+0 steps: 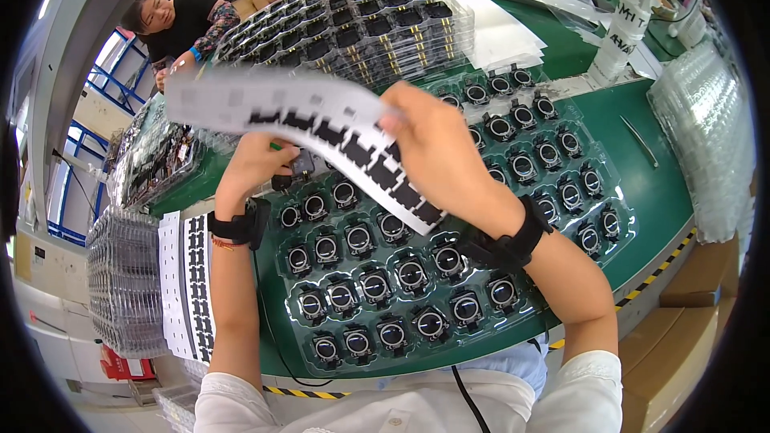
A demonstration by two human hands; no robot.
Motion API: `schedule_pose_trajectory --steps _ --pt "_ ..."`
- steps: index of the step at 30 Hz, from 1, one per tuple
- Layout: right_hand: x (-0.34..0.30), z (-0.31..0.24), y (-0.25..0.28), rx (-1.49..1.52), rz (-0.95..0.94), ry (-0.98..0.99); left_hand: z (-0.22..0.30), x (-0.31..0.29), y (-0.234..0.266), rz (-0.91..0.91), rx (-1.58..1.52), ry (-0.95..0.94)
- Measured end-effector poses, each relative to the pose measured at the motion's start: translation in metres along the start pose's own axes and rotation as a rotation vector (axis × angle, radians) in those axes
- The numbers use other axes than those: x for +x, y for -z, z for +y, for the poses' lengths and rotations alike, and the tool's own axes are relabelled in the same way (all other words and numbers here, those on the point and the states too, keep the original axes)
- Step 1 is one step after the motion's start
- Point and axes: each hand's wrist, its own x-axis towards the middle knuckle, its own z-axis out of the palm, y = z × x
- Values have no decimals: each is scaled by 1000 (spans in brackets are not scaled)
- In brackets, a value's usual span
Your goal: The person peels a black adhesive piece from a white backing sheet and presses it onto a small black electronic component. They then place the component into a green plastic tray and repeat the process.
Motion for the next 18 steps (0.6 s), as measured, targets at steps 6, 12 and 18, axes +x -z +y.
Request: schedule_pose_trajectory --steps 6,12,18 --pt "4 4 2 352 206 -226 3 -1 3 25 178 -11" --pt "3 6 0 271 196 -183 61 -30 -11 -206 -768 -231" --pt "-1 -6 1 131 139 -132 75 -36 -24 -208 -984 -46"
